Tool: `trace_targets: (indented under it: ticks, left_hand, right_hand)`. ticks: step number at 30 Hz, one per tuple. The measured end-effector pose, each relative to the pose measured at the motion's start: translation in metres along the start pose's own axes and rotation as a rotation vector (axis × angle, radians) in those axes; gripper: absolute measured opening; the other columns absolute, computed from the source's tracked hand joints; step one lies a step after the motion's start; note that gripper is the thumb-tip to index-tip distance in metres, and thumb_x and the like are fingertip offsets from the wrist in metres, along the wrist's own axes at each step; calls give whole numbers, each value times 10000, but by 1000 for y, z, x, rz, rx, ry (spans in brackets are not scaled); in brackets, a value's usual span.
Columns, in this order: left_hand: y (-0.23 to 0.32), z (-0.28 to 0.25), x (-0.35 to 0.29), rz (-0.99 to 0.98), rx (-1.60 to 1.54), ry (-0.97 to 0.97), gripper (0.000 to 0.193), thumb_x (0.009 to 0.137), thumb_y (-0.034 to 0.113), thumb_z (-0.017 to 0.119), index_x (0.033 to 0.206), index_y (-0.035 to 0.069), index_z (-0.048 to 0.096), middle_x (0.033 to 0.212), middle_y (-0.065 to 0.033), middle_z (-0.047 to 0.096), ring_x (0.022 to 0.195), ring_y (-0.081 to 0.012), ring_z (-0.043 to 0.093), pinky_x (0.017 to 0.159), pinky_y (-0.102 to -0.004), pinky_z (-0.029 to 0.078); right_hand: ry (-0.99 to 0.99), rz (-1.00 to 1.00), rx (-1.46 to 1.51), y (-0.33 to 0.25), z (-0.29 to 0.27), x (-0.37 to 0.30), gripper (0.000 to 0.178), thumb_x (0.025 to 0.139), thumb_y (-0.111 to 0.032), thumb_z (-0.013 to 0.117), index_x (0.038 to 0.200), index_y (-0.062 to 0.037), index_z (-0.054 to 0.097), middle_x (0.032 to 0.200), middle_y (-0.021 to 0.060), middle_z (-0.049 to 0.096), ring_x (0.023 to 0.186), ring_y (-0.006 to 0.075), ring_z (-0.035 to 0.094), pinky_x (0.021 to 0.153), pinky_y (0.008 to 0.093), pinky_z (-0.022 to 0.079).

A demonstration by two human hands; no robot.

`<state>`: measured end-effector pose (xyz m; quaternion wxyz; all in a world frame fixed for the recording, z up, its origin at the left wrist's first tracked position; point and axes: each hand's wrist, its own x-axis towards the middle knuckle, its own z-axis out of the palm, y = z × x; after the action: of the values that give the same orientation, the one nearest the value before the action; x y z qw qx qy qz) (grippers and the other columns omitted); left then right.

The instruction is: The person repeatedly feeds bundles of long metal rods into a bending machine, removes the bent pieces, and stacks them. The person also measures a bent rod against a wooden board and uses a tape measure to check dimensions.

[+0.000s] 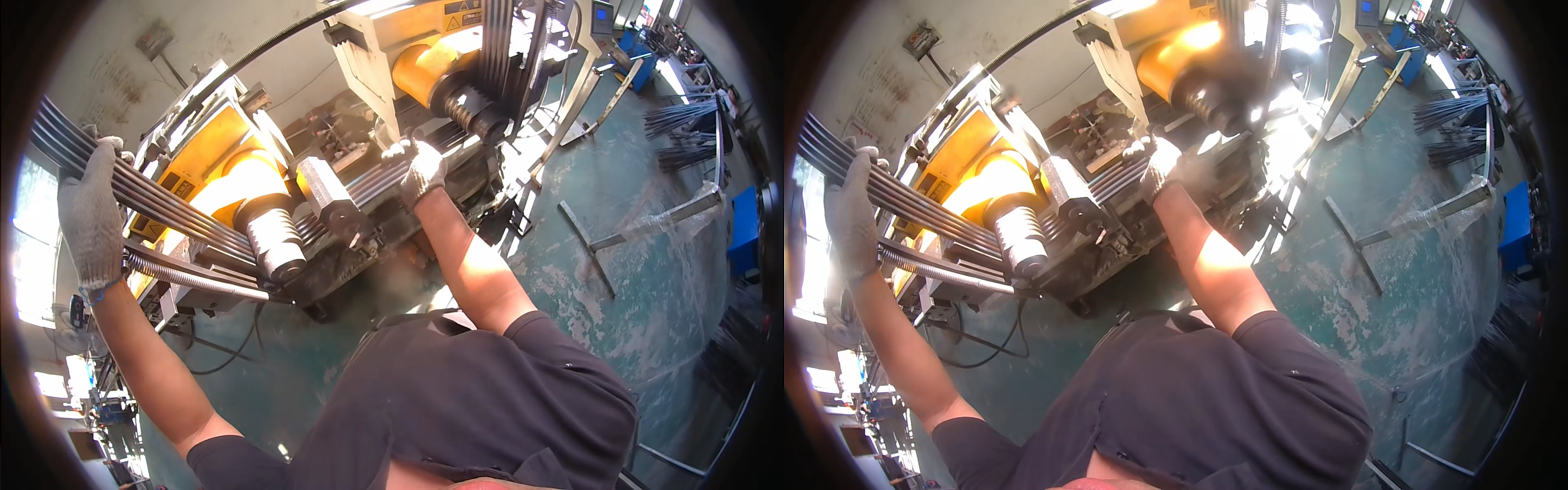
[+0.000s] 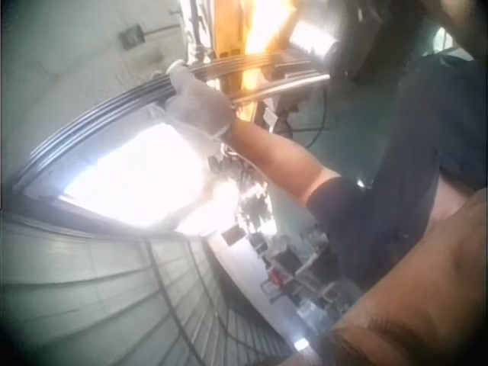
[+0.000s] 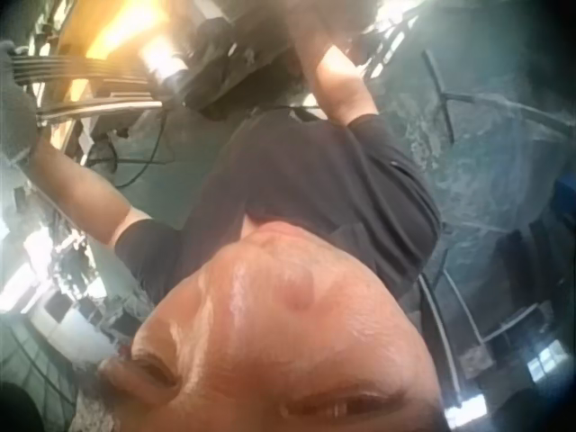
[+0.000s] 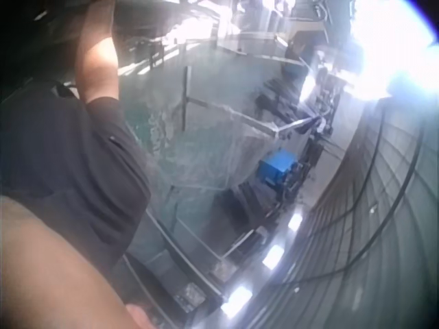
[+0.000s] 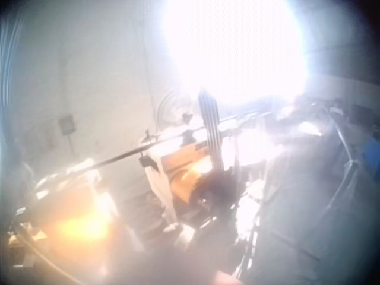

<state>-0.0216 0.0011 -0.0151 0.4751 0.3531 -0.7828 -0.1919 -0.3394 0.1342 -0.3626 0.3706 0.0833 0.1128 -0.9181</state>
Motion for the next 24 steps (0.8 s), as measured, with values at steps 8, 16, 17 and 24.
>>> trace_targets:
  ticks: [8,16,17,24]
  left_hand:
    - [-7,-5,-4,66,-3,-27,413,1039,246,691,1378,13,658,1063,-73,718,902,-134,684,833,-274,548]
    - [-19,-10,-4,39,-21,-31,424,1008,237,719,1372,25,669,1062,-52,705,917,-121,669,847,-281,539]
    - [-14,-8,-5,40,-37,-44,419,1008,233,718,1367,23,667,1060,-52,705,916,-122,668,849,-280,538]
    - [-4,-6,3,12,-129,-91,443,930,201,799,1306,4,675,1060,-62,711,951,-158,691,886,-280,541]
  right_hand:
    - [-7,-31,25,3,-4,4,137,1097,-170,520,1109,-48,581,751,65,552,664,243,550,666,406,504]
    - [22,-8,51,15,-10,11,167,1064,-169,482,1034,-36,579,778,108,582,679,275,575,666,449,536]
    - [21,1,44,11,-4,5,178,1069,-177,483,1024,-34,578,775,109,582,680,275,574,670,447,536]
    - [-39,33,19,-3,-12,12,249,1116,-205,454,934,-52,530,704,92,524,684,275,554,712,429,524]
